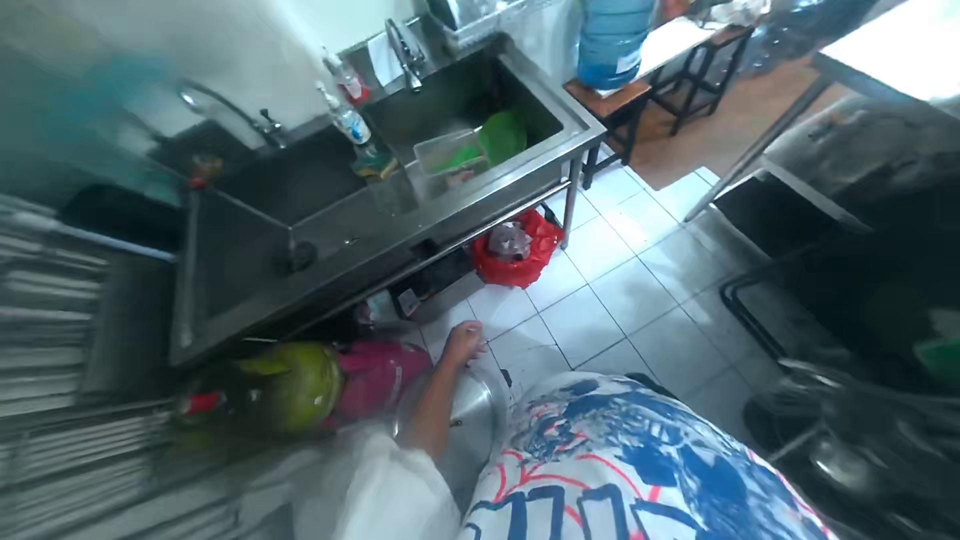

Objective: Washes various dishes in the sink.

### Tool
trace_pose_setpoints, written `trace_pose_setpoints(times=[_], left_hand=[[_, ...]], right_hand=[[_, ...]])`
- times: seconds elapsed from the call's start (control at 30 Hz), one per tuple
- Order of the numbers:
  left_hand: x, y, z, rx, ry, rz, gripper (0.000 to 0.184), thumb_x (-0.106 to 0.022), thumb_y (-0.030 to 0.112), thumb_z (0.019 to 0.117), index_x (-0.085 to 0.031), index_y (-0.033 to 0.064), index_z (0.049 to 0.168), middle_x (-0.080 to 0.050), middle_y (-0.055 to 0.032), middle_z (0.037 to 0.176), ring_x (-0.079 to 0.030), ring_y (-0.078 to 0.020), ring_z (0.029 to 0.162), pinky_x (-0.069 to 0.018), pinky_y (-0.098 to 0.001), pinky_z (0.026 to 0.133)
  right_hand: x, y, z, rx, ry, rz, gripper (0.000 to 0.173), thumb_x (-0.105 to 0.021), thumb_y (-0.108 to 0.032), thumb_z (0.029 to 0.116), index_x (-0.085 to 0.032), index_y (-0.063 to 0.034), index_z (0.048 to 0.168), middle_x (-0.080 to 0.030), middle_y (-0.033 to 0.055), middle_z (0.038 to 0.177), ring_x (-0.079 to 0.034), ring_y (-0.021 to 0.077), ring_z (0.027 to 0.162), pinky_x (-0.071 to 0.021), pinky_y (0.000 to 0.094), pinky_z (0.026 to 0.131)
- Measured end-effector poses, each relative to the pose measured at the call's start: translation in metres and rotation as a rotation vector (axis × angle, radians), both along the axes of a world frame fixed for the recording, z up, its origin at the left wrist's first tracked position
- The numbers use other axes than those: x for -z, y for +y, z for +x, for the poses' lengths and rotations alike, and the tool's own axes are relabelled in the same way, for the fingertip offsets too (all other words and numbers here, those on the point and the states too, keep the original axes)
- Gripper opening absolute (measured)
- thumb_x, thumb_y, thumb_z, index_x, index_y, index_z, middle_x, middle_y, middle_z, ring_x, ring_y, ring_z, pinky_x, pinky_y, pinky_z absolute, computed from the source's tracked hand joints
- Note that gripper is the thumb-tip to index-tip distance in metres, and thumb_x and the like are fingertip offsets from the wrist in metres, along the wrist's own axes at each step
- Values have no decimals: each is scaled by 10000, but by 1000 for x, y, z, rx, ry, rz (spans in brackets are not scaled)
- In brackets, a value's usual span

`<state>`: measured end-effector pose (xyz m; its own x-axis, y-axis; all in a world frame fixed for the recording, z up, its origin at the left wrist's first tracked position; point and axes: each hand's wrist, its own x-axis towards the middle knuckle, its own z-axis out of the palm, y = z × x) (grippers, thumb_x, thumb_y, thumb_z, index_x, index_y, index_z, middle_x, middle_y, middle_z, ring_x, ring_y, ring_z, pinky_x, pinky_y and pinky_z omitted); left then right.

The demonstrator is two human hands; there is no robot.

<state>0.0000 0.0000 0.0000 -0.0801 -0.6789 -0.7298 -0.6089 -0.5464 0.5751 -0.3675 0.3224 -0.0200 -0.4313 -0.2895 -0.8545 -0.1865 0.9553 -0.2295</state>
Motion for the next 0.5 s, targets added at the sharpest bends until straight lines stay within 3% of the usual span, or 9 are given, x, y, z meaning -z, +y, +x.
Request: trace_pose_setpoints(times=[0.03,0.07,0.1,0.23,0.4,0.5], left_hand=[[-8,-12,-4,-12,21,-43,397,-501,124,1062,-494,12,1442,-633,-222,1206,-691,-245,887,-586,-381,765],[-15,-23,-8,-16,45,-83,389,-508,108,1056,-505,10,1433,-643,-211,1184,-691,-232,867,-584,-370,734],[-22,-33,-12,-20,71,-113,379,-509,94,1053,-515,6,1422,-649,-202,1158,-693,-230,855,-586,-369,714],[-32,-62,-19,-34,79,-147,353,-516,67,1046,-553,18,1393,-657,-169,1119,-700,-218,821,-598,-367,688],[24,-56,33,-203,-101,-84,385,-560,61,1022,-537,-66,1384,-646,-286,1210,-690,-347,969,-578,-492,863],[32,-25,54,-372,-273,129,365,-525,118,1070,-548,-108,1356,-633,-319,1236,-662,-397,1052,-540,-532,930]], right_hand=[[65,-12,-16,45,157,-361,389,-418,-133,1113,-576,172,1295,-627,388,1225,-644,472,1113,-513,562,976],[94,-45,-39,65,83,-459,402,-439,-184,1117,-570,138,1320,-642,359,1196,-661,446,1068,-534,572,939],[93,-91,-56,90,-22,-451,411,-449,-210,1119,-542,99,1374,-636,318,1234,-653,400,1087,-530,551,949],[7,-268,-82,10,-151,-572,354,-470,-178,1110,-556,57,1360,-659,226,1189,-665,263,1003,-552,431,880],[-82,-445,-95,-279,-369,-795,281,-457,-153,1093,-626,30,1222,-664,18,899,-630,66,750,-556,262,733],[-122,-554,-84,-398,-454,-888,261,-465,-126,1080,-649,33,1174,-663,-6,843,-625,45,724,-553,245,739]])
